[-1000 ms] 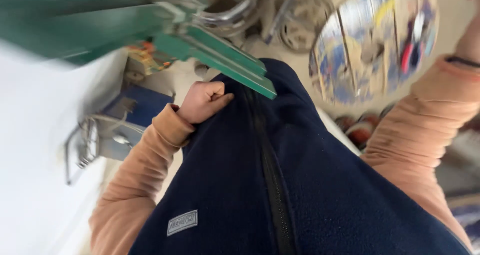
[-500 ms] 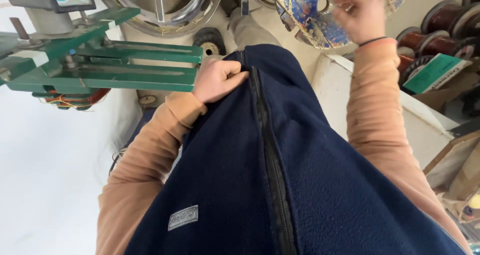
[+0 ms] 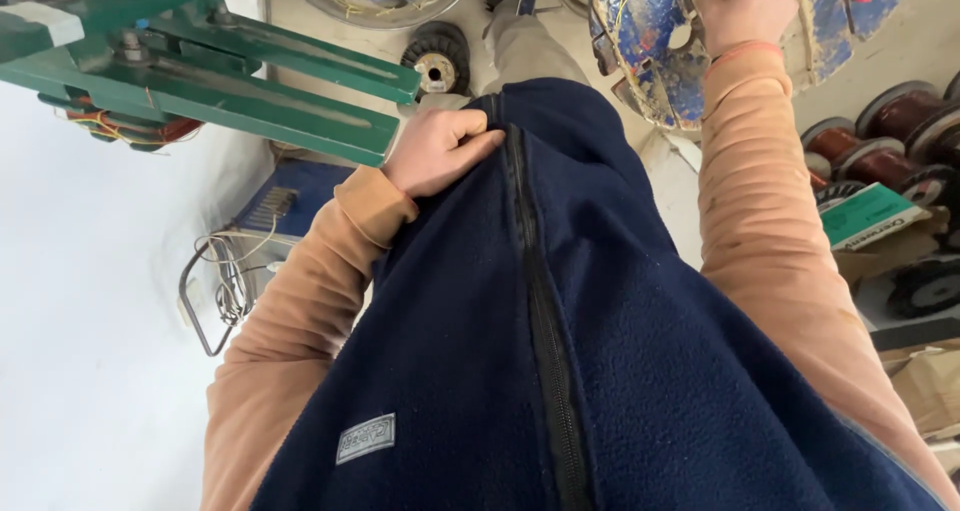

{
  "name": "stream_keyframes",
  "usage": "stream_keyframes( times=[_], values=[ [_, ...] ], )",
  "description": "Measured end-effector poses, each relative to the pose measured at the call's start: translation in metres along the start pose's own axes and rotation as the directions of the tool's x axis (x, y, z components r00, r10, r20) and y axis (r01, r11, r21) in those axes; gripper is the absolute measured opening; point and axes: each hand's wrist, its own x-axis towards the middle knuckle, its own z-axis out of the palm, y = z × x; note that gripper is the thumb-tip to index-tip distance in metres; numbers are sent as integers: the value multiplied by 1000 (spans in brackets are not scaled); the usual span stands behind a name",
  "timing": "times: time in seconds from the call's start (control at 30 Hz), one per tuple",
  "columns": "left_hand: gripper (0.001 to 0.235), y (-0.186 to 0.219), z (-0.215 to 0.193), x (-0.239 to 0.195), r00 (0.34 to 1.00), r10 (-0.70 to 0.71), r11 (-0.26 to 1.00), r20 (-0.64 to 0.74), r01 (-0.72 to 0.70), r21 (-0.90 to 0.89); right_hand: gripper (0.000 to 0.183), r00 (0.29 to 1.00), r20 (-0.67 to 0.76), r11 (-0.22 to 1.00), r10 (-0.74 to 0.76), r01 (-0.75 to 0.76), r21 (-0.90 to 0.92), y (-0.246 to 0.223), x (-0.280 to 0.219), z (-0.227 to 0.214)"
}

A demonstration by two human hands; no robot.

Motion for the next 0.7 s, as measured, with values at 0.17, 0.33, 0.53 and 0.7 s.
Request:
stream_keyframes(
  times=[0.17, 0.33, 0.53, 0.7],
  values=[
    [40, 7, 0, 5, 1000, -3, 1000, -6, 3, -29, 3, 997, 70, 998, 25, -20, -60, 4, 9, 2],
    [41, 3, 2, 14, 999, 37, 999, -33, -38, -23, 1, 982, 163, 985, -91, 114, -133, 3, 6, -17],
    [31, -55, 28, 74, 995, 33, 987, -100, -47, -151, 4, 970, 236, 975, -60, 6, 222, 23, -23, -23],
    [23, -53, 58, 141, 914, 387, 921, -123, -375, 111, 9, 938, 336, 923, 87, -203, 327, 25, -31, -11]
  ],
)
